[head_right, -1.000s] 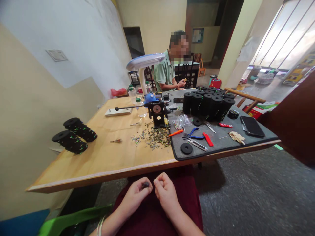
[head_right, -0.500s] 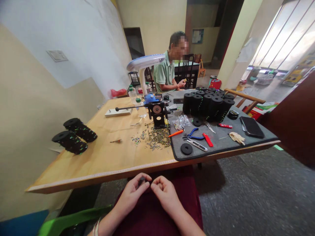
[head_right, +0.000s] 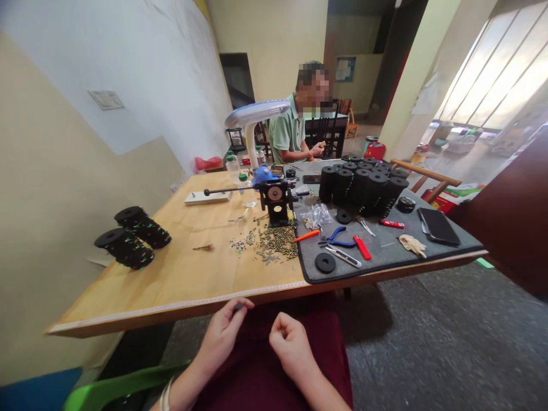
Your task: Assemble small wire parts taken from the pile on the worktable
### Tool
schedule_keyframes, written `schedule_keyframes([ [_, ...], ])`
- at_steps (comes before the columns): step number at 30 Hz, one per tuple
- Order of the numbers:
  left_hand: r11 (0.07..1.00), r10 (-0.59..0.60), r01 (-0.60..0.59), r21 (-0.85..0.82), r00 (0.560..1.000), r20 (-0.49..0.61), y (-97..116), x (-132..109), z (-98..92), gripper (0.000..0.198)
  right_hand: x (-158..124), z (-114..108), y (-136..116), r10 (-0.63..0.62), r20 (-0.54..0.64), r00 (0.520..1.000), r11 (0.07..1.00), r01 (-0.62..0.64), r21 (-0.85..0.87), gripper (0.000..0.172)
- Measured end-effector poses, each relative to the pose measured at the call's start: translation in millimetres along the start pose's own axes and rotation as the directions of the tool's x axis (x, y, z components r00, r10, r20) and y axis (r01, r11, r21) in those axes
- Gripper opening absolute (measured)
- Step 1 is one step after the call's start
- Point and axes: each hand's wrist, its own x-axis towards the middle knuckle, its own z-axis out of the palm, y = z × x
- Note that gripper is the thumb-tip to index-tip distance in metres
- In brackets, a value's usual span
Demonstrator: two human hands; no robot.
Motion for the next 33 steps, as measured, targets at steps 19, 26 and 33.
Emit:
schedule_keyframes([
  [19, 0.952, -0.218, 0.264, -0.154, 0.940, 0.264, 9, 2, 11.2, 0.021, -4, 3, -7, 0.173, 0.095, 0.980, 0.956, -0.191, 0.224, 0.033],
  [26, 0.973, -0.178, 0.203, -0.113, 0.964, 0.199, 12, 2, 5.9, 0.024, 0, -4, -2, 0.160, 0.154, 0.975, 0.969, -0.185, 0.164, 0.037],
  [33, 0.986, -0.127, 0.149, -0.071, 0.959, 0.255, 16, 1, 11.4, 0.024, 10, -4, -14, 0.098, 0.214, 0.972, 0.951, -0.155, 0.266, 0.037],
])
